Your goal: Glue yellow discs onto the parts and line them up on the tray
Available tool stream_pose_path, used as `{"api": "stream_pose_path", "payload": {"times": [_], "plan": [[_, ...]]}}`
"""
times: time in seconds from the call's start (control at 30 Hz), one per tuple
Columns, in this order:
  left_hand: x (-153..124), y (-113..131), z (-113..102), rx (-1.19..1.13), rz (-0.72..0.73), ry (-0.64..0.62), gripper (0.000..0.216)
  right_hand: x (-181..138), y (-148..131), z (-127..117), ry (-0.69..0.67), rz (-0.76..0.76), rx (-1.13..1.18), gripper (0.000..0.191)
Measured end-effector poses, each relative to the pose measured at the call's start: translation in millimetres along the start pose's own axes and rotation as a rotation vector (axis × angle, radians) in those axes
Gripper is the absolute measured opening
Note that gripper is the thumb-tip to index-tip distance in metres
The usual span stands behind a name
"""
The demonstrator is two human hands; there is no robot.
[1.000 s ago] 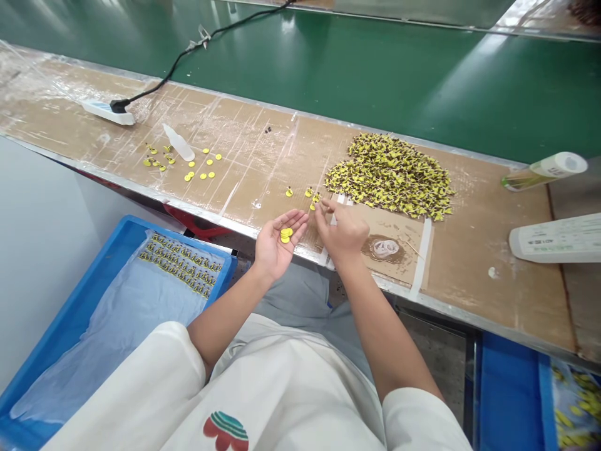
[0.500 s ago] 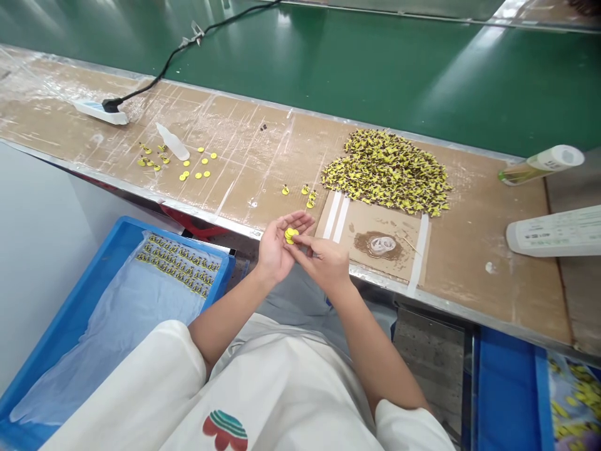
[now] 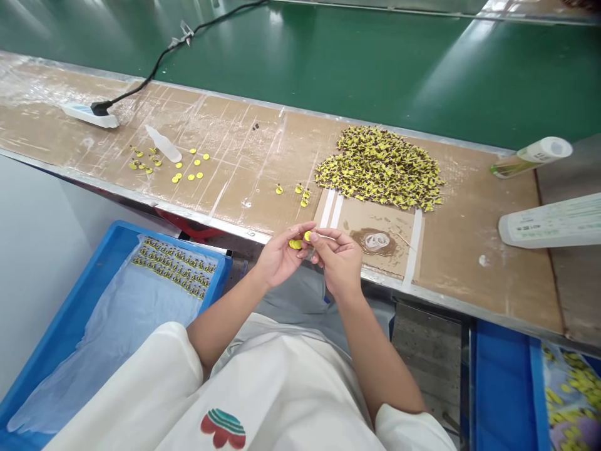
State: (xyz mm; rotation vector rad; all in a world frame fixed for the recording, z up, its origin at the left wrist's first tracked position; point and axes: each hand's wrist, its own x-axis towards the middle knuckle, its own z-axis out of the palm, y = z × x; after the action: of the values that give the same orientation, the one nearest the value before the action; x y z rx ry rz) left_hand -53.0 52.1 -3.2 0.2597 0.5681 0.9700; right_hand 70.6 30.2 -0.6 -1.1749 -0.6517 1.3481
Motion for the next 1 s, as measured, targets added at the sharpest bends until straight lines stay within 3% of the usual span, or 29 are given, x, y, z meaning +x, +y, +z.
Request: {"api": "stream_pose_path", "payload": {"times": [0.27,0.7,0.87,0.93,1.0], "plan": [[-3.8,-13.2,4.7,0.150,0.139,0.006,0.024,-10.1,0.3,0.5,0.025,0.060,0.122,0.040],[-8.8,-17.4,13.0,0.247,0.122,-0.064,0.032,-17.5,-6.3,-5.3,0.039,0.164,0.239,0.037],[-4.1,-11.7,19.0,0.053,0.050,-0.005,0.025,-32.5,-25.3,-2.6,0.040,0.044,0.003,0.042],[-0.3,-7.5,21.2,-0.057,0.037,0.026,0.020,-36.6,-37.5,-8.0,0.086,-0.096,-0.148,0.038],[2.5,-3.2,23.3,-0.147,0.022,0.048,0.016,-32.3,-49.8,-23.0,0.243,-0.318,-0.314,0.029]]}}
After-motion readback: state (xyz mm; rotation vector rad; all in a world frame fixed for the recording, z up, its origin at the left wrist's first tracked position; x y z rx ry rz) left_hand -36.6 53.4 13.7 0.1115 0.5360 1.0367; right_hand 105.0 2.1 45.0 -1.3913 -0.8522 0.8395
